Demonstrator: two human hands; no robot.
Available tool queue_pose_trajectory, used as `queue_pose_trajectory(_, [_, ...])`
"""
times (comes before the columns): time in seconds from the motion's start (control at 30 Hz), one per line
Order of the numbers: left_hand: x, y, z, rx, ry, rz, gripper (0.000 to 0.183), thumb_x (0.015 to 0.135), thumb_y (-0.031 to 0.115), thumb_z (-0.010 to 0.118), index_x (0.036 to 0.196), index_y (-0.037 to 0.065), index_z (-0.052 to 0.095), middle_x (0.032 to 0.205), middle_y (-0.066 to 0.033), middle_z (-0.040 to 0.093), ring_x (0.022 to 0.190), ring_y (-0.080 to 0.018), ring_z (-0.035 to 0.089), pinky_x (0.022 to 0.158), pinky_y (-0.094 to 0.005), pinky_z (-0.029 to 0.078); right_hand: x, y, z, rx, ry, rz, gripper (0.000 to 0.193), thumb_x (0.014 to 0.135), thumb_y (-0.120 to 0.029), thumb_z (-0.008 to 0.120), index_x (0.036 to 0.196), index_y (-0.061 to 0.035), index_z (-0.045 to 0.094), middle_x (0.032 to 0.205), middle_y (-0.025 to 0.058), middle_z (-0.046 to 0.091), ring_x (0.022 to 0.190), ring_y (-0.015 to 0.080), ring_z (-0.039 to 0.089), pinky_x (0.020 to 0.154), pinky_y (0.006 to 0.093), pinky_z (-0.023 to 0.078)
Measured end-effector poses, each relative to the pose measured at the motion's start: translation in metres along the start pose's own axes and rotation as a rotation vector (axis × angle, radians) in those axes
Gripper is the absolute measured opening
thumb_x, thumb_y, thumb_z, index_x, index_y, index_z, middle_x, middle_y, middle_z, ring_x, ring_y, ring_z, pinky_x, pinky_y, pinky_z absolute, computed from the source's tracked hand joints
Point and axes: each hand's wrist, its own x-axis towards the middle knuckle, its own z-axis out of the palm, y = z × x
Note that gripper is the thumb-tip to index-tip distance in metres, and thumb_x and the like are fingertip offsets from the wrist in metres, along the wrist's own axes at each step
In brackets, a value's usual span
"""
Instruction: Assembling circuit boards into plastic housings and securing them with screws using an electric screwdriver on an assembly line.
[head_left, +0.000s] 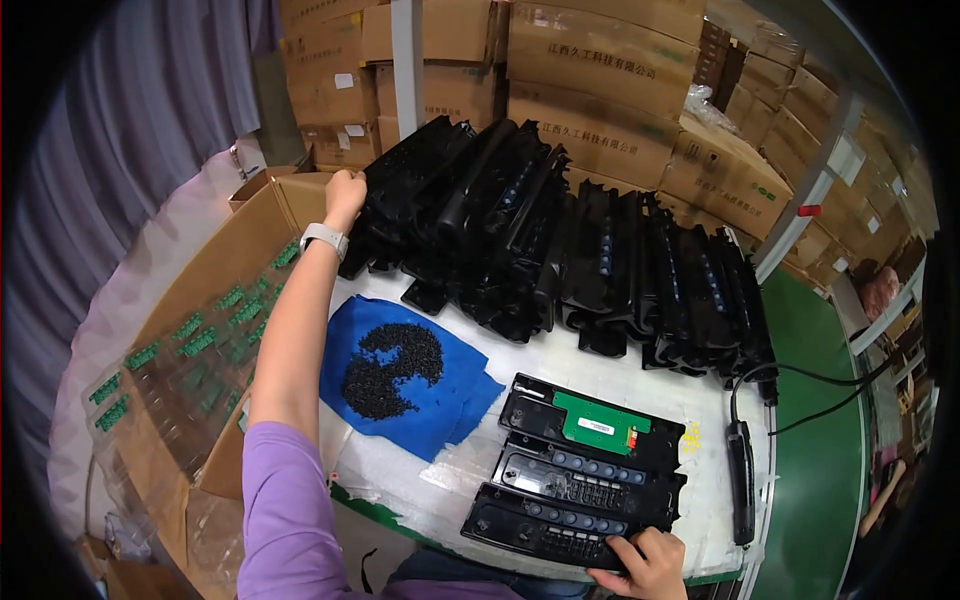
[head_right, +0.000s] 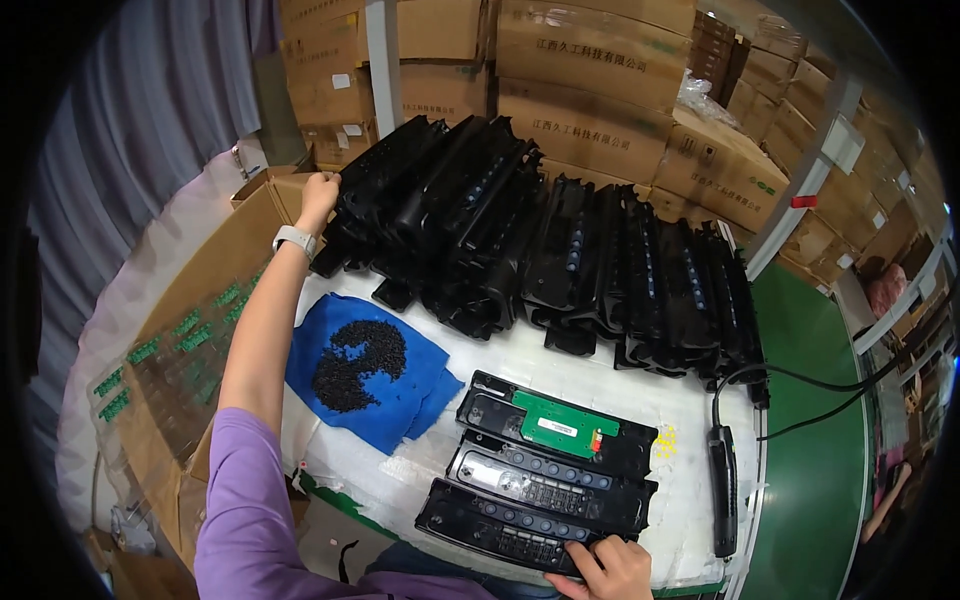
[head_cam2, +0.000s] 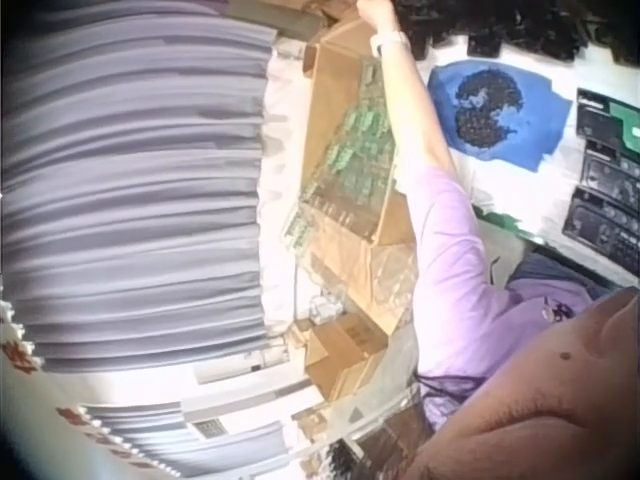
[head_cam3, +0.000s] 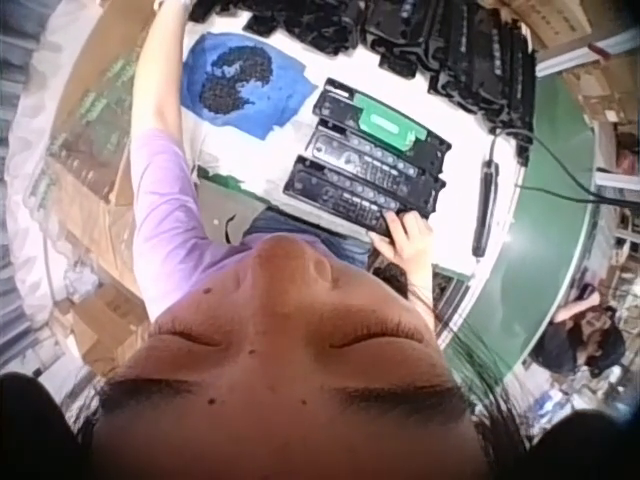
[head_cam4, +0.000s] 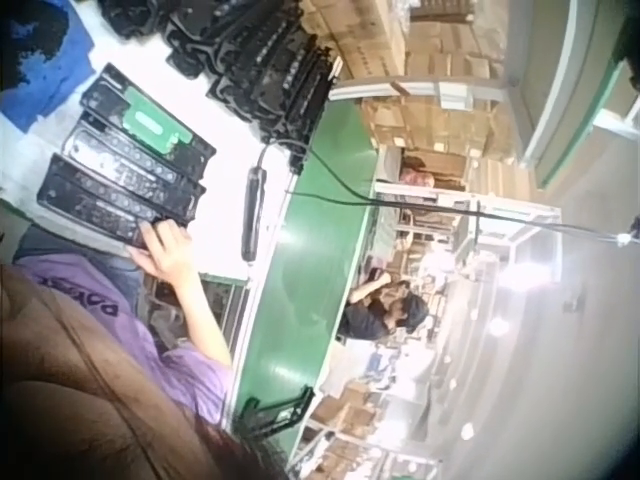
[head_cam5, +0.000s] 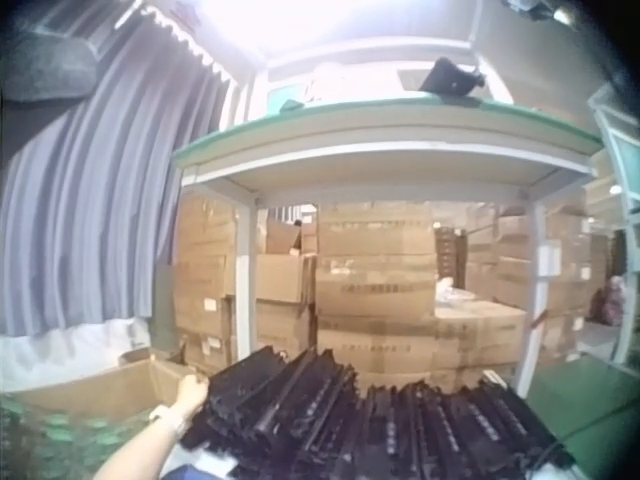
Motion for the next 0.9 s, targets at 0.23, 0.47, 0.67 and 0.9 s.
queue_pose_trajectory(0.23, [-0.007,0.020,0.001,0.030,0.310,0.099,0.034,0.087,0.028,0.051,0.090,-0.004,0.064,0.092,-0.0278,0.062,0.090,-0.0429,0.059,0.081,-0.0464,0.045,0.002,0.002,0.001,0.005,-0.017,0.012,0.047,0.063,-0.027,0.078,0.099,-0.0024,0.060,0.074,0.0112,0.046,0.062,0.0279,0.049,0.050,0.0369,0.040])
queue_pose_trajectory(0.47, [-0.023,0.030,-0.016,0.116,0.426,0.164,0.032,0.089,0.027,0.050,0.088,-0.002,0.062,0.088,-0.0258,0.063,0.086,-0.0417,0.060,0.075,-0.0470,0.046,-0.001,-0.004,-0.001,-0.016,-0.030,0.022,0.048,0.063,-0.027,0.079,0.100,-0.0026,0.059,0.075,0.0114,0.047,0.064,0.0276,0.050,0.052,0.0375,0.041])
queue_pose_trajectory(0.67, [-0.039,0.017,-0.043,0.141,0.572,0.431,0.032,0.091,0.028,0.047,0.083,-0.001,0.060,0.082,-0.0233,0.061,0.078,-0.0415,0.059,0.069,-0.0492,0.045,-0.008,0.010,0.005,-0.091,-0.031,0.025,0.040,0.060,-0.041,0.076,0.083,-0.0095,0.065,0.061,0.0013,0.041,0.052,0.0181,0.046,0.041,0.0291,0.034])
queue_pose_trajectory(0.9, [-0.090,-0.030,-0.147,-0.274,0.393,0.230,0.032,0.093,0.027,0.053,0.098,-0.003,0.063,0.084,-0.0017,0.061,0.076,-0.0089,0.052,0.070,-0.0246,0.043,0.009,0.015,0.005,-0.045,-0.005,0.003,0.043,0.060,-0.036,0.076,0.089,-0.0069,0.064,0.063,0.0014,0.041,0.055,0.0183,0.046,0.044,0.0297,0.035])
